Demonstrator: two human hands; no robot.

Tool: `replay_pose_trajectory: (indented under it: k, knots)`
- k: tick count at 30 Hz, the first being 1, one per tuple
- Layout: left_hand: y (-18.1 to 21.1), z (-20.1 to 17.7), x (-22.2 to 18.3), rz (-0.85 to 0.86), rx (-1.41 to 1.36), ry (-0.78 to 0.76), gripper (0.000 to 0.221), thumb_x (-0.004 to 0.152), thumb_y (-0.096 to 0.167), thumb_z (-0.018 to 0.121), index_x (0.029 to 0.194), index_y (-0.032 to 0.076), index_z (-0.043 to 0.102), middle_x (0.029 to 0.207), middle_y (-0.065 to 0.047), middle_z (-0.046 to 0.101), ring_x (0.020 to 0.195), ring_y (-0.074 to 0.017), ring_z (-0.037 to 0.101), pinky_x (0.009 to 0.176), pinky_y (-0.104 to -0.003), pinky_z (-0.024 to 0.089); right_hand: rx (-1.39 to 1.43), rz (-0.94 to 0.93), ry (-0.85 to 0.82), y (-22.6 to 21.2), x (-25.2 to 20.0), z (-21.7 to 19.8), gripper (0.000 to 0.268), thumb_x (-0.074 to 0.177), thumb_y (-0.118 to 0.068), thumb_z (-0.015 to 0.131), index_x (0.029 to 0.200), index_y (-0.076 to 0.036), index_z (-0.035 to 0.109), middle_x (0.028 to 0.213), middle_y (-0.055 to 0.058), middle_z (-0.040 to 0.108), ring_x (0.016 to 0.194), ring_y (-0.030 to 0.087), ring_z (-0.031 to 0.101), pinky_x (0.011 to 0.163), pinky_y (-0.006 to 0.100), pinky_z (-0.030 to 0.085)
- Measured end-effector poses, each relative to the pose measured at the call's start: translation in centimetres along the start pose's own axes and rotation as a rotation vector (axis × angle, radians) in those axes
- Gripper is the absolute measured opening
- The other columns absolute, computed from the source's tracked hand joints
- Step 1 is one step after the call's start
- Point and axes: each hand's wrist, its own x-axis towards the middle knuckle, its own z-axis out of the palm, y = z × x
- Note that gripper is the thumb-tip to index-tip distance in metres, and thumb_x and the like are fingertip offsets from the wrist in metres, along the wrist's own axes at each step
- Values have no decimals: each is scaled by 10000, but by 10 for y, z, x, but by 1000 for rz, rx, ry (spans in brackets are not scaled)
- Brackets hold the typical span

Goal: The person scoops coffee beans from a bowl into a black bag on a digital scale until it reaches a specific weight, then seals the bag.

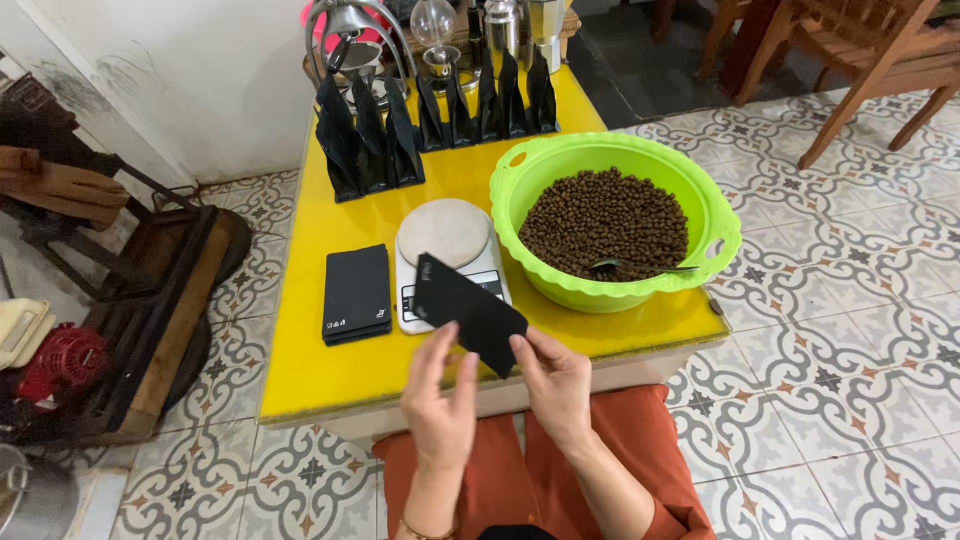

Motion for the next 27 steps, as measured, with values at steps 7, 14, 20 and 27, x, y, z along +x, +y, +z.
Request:
replay_pose_trajectory:
  k: [7, 14, 20, 27]
  knots:
    - [11, 2, -10, -77, -55, -62, 429, 981, 207, 647, 1328, -42, 620, 1214, -183, 742, 932, -188, 781, 835, -279, 651, -60, -201, -381, -30, 2, -5, 264, 932, -66, 705, 1192, -72, 751, 1346, 147, 708, 1303, 256, 653, 1143, 382, 501]
    - [-8, 9, -21, -224, -331, -23, 393, 940, 122, 698, 1291, -51, 664, 1305, -193, 709, 1170, -208, 696, 1019, -314, 581, -54, -225, -429, -30, 5, -12, 356, 914, -112, 737, 1265, -65, 705, 1405, 140, 665, 1360, 255, 601, 1188, 395, 450]
    - [-2, 6, -17, -321, -391, -35, 407, 908, 139, 731, 1268, -49, 689, 1262, -179, 736, 1059, -174, 728, 933, -284, 626, -54, -224, -454, -29, 7, -17, 404, 872, -139, 786, 1261, -68, 704, 1370, 132, 688, 1338, 250, 619, 1174, 393, 470]
    - [19, 13, -6, -151, -98, 24, 223, 917, 11, 686, 1137, 9, 718, 892, -61, 797, 573, -54, 664, 534, -188, 592, -184, -290, -292, -26, 0, -11, 265, 932, 12, 682, 1187, -23, 746, 1244, 127, 754, 1177, 186, 725, 1086, 296, 540]
